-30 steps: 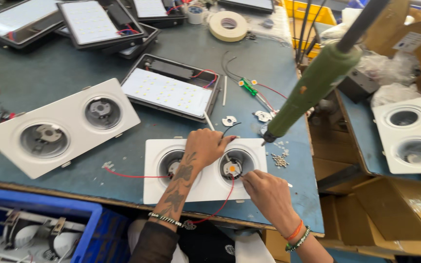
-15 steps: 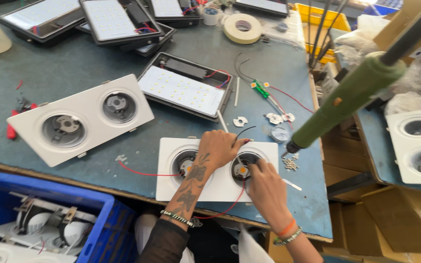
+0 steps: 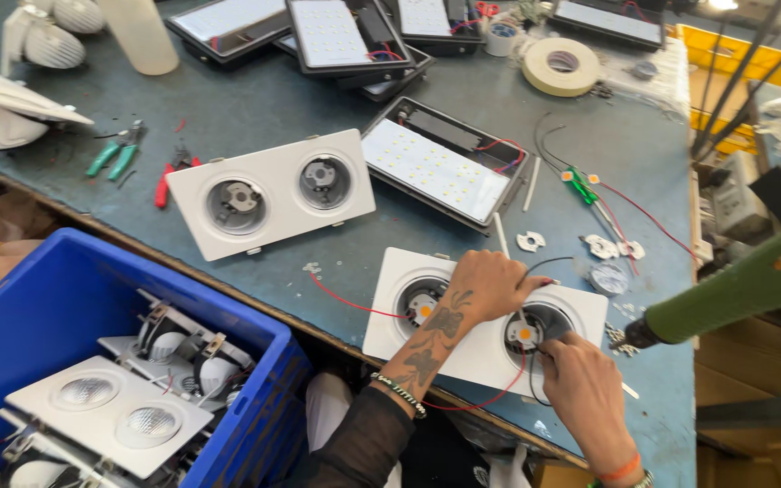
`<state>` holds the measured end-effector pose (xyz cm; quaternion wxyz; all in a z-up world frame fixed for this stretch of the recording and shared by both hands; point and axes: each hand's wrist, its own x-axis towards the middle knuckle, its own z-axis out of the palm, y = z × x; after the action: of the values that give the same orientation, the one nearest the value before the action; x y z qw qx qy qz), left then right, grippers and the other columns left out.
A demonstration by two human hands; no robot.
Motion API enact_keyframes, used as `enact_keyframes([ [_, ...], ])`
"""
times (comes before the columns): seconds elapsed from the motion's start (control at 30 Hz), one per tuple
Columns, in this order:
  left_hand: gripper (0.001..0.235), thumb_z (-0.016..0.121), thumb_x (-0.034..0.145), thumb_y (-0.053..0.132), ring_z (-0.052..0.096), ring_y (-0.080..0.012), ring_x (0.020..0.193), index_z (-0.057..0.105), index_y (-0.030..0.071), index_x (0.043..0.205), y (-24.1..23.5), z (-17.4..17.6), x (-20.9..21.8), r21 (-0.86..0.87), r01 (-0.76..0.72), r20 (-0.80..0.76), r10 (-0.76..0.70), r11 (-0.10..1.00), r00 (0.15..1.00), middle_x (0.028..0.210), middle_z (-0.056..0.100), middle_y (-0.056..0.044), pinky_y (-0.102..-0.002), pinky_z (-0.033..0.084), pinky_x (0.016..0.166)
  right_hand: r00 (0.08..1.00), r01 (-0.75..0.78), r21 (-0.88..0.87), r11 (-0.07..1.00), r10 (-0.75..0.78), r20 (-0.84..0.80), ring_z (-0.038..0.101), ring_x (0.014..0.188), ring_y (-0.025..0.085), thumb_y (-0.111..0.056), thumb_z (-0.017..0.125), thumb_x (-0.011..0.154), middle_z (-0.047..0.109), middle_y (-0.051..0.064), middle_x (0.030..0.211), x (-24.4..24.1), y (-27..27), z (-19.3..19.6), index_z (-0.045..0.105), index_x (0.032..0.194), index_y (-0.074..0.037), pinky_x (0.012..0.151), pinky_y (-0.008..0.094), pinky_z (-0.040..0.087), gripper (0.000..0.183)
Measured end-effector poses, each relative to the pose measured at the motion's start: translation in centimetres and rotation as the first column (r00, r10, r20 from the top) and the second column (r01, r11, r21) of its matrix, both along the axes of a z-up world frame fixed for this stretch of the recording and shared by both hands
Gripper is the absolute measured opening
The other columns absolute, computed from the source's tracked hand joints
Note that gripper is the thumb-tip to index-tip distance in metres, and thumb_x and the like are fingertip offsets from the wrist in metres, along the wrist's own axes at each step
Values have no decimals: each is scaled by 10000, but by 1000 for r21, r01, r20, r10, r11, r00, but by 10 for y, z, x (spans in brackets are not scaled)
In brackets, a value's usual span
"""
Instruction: The person assembles a dual-head LED light fixture. They connect wires to the internal components, secure the LED modules into the housing, and use a power drill to fasten screws. The finished unit is placed into a blue crate.
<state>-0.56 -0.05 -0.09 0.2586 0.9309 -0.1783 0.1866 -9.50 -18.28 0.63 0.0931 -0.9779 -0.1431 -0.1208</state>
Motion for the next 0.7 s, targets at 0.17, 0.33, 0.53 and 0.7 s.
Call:
enact_keyframes([
  [0.17,642,509,987,579,664,-330,538,706,108,599,-1,2,0,-2,-8,-8,8,1000,1000,553,641,-133,-441,487,497,999,36,248,968,-25,-47,720,676,272,-159,717,785,738,77,799,4,3,2,788,863,-92,644,387,554,125],
  [0.33,680,510,997,582,615,-313,461,654,95,545,1,5,-1,5,5,-33,-5,1000,999,484,584,-119,-417,455,460,999,29,229,973,-33,15,701,660,290,-144,732,782,735,95,784,11,13,5,803,834,-86,635,387,539,107],
  [0.53,679,515,995,583,604,-312,445,645,96,540,1,5,-1,-1,3,-25,-4,1000,1000,472,572,-115,-415,448,449,996,-57,304,951,34,79,685,655,318,-162,723,791,728,105,793,18,22,0,798,834,-71,622,411,533,126],
  [0.7,670,520,991,582,606,-311,450,651,103,542,1,6,-1,15,-2,-7,2,1000,1000,476,579,-119,-413,449,447,999,-26,178,984,17,50,678,666,340,-131,697,778,708,127,753,22,20,-10,800,807,-70,639,436,534,124],
])
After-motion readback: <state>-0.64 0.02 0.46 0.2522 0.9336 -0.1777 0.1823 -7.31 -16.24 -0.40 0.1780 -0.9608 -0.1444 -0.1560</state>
